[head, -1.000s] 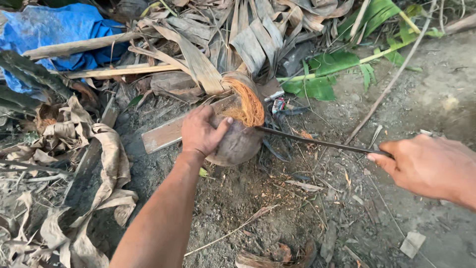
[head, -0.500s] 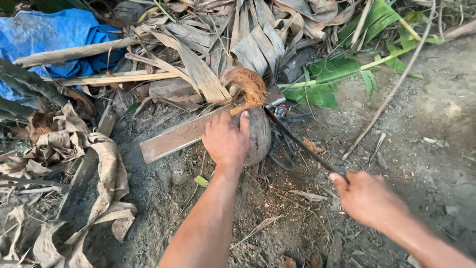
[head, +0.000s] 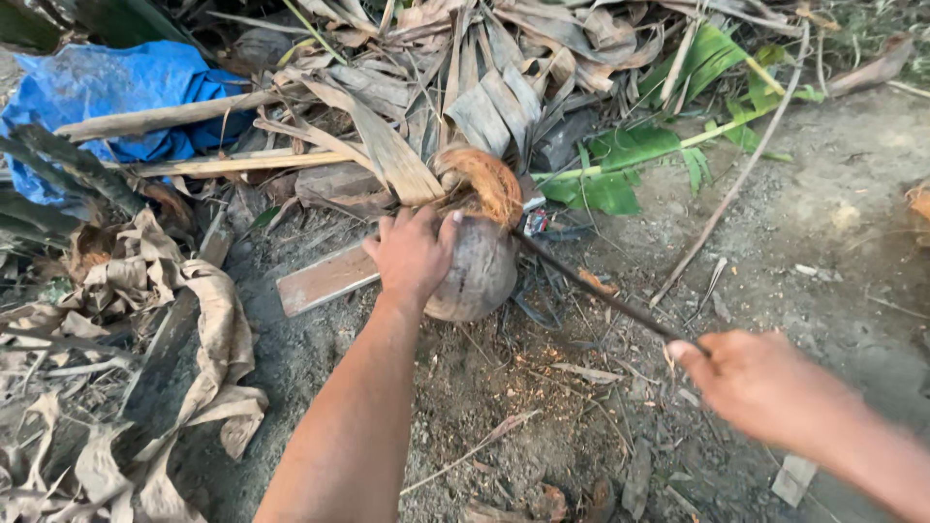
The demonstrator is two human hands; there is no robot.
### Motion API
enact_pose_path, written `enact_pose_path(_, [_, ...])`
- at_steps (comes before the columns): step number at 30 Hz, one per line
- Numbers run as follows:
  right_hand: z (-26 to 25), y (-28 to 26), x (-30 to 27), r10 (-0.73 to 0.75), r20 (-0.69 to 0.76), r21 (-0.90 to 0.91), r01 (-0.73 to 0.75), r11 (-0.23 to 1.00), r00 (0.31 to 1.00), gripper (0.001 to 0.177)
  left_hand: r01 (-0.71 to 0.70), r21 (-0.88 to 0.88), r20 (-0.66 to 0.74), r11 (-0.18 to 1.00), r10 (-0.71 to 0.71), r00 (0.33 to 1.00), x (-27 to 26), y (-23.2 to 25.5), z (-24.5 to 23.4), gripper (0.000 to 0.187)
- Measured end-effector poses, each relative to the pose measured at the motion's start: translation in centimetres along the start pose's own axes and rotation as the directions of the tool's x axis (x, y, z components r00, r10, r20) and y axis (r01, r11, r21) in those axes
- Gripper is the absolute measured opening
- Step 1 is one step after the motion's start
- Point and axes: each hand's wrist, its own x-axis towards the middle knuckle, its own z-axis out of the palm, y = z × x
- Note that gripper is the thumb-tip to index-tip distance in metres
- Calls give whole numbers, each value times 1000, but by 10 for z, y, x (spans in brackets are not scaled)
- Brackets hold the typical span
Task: The person husks a coconut by hand and with a tool, pulling the outer fiber off and then moving the husk toward a small fire.
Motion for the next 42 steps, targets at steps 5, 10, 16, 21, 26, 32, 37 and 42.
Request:
enact_pose_path(5, [-31,7,1,-116,-93,-197,96,976,989,57,203,45,170,978,-208,963,0,19,1,45])
enact_pose_path(10, [-45,9,18,-118,-25,-272,107,956,993,54,168,-41,163,985,-160,974,-5,3,-1,48])
enact_pose_path(16, [-47,19,41,-66,41,-422,77,903,997,52,100,-146,345,984,-44,938,5,-16,-12,45])
enact_pose_path(21, [-27,25,49,-191,-32,-468,154,870,981,51,-72,-195,271,978,124,955,1,-19,-7,46])
enact_pose_path(26, [-22,18,57,-78,-34,-447,55,893,996,51,-94,-170,280,981,139,950,1,-11,-4,45])
enact_pose_path(32, [21,4,58,-32,49,-68,36,997,998,61,-38,-109,203,993,59,977,-24,30,-11,43])
enact_pose_path(37, [59,-43,50,56,203,341,-124,932,978,59,81,-5,118,997,-80,990,-49,69,-8,37])
enact_pose_path(42, [81,-52,34,-45,510,832,-479,279,859,52,55,17,100,998,-57,993,-42,57,-5,40])
